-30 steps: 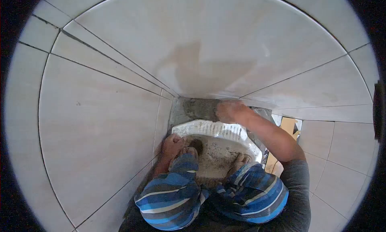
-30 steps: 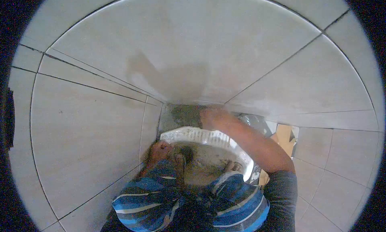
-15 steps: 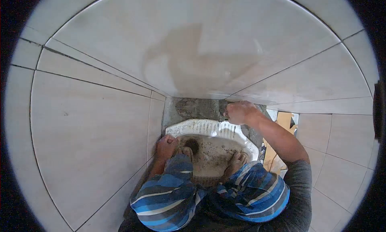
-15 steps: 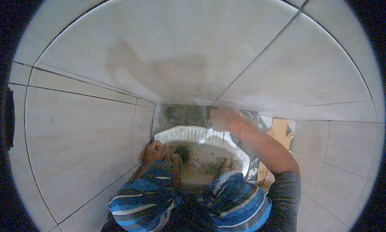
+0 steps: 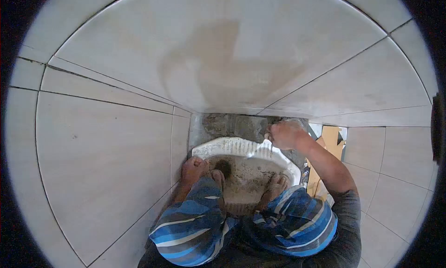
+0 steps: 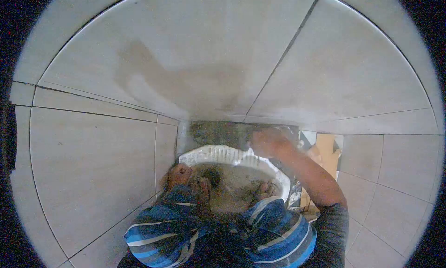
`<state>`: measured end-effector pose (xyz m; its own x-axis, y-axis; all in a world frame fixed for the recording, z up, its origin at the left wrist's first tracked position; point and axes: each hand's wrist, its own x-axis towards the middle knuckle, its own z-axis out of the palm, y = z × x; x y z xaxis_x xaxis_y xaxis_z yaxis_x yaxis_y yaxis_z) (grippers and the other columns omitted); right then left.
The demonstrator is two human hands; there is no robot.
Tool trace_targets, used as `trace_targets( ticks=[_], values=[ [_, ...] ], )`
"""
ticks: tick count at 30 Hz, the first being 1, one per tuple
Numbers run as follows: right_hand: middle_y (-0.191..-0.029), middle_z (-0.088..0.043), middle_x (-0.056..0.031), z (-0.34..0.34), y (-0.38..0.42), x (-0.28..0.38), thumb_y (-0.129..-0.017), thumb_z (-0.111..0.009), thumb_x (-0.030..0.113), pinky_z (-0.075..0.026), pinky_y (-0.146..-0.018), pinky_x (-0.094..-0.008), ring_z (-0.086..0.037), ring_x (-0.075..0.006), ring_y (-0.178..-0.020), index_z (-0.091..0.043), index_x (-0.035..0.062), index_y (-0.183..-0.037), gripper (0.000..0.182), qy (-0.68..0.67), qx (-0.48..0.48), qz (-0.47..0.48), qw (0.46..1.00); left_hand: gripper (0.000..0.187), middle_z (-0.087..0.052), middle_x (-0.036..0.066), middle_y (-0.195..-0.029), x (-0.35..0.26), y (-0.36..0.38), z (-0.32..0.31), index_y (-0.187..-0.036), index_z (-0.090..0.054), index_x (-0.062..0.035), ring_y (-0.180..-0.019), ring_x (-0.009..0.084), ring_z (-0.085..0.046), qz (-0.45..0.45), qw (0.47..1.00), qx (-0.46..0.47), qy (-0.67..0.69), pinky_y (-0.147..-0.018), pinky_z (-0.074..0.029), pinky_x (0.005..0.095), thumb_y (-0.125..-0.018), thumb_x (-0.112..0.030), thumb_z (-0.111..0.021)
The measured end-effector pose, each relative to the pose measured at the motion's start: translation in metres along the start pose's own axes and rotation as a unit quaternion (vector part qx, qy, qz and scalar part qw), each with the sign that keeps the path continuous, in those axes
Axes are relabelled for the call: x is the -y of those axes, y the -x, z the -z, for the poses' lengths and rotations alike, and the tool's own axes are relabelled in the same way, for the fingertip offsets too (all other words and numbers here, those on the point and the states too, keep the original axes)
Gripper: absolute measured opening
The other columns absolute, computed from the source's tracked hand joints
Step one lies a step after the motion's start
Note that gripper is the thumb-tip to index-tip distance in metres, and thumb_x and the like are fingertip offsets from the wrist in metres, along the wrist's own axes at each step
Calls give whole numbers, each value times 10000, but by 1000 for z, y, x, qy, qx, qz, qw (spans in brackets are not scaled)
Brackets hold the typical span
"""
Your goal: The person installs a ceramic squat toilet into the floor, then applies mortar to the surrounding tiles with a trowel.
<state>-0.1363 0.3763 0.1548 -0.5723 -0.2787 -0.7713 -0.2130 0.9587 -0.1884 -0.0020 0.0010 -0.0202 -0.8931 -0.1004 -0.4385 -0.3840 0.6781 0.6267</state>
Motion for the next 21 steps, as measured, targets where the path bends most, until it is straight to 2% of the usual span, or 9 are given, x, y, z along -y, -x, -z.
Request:
trace_targets(
  ticks=[1,3,5,7,9,13,16,21],
  values=[
    [-1090,-703,-231,-4,-5,2,-1017,-454,376,-527,-929,-527,-667,-422,-1045,-692,45,-1113,418,0,-1,1,1000,378,-714,125,-822,6,-3,-1,-898,-691,-33,-763,254,-690,8,1000,13,-5,-712,-536,393,-843,-396,-779],
    [-1011,-715,-263,-22,-29,3,-963,-500,319,-549,-870,-544,-703,-425,-967,-735,-10,-971,405,-58,-74,77,993,376,-716,123,-819,14,-8,-7,-901,-693,-38,-767,262,-696,15,1000,23,-10,-712,-538,396,-840,-399,-782],
    [-1014,-716,-257,-53,-72,10,-955,-504,301,-554,-864,-542,-703,-423,-965,-737,-9,-970,388,-67,-99,112,986,405,-710,123,-806,20,-6,-12,-885,-692,-42,-750,289,-683,12,999,-8,30,-707,-534,405,-825,-430,-790],
    [-1017,-718,-251,-47,-84,32,-948,-509,284,-559,-857,-540,-702,-421,-963,-739,-7,-969,371,-77,-127,142,979,419,-707,119,-798,-8,2,0,-879,-692,-42,-740,280,-675,35,999,-1,-2,-704,-530,403,-818,-445,-793],
    [-1071,-715,-200,-13,-83,61,-926,-501,180,-557,-861,-524,-695,-383,-1014,-715,51,-1082,295,68,-51,185,979,434,-704,115,-790,-21,4,4,-873,-692,-43,-731,272,-666,59,998,6,-30,-702,-526,400,-811,-460,-796],
    [-1049,-730,-170,16,-72,85,-894,-548,185,-568,-846,-520,-696,-385,-1029,-743,65,-1044,274,49,-30,139,989,439,-690,107,-769,-8,4,-1,-849,-684,-41,-706,241,-641,33,999,0,-24,-689,-513,390,-819,-467,-788],
    [-1022,-737,-151,22,-71,89,-874,-575,192,-573,-834,-516,-705,-378,-998,-759,65,-981,248,9,-86,111,990,404,-675,101,-752,-22,8,6,-841,-674,-36,-692,215,-620,22,1000,-4,-1,-678,-505,382,-833,-425,-780],
    [-1097,-731,-163,-2,-80,45,-897,-586,263,-564,-864,-520,-687,-381,-1060,-752,50,-1019,296,113,-71,132,982,348,-651,81,-730,-16,6,3,-843,-656,-27,-673,171,-574,-3,999,-3,38,-668,-495,365,-846,-354,-774]
  ],
)
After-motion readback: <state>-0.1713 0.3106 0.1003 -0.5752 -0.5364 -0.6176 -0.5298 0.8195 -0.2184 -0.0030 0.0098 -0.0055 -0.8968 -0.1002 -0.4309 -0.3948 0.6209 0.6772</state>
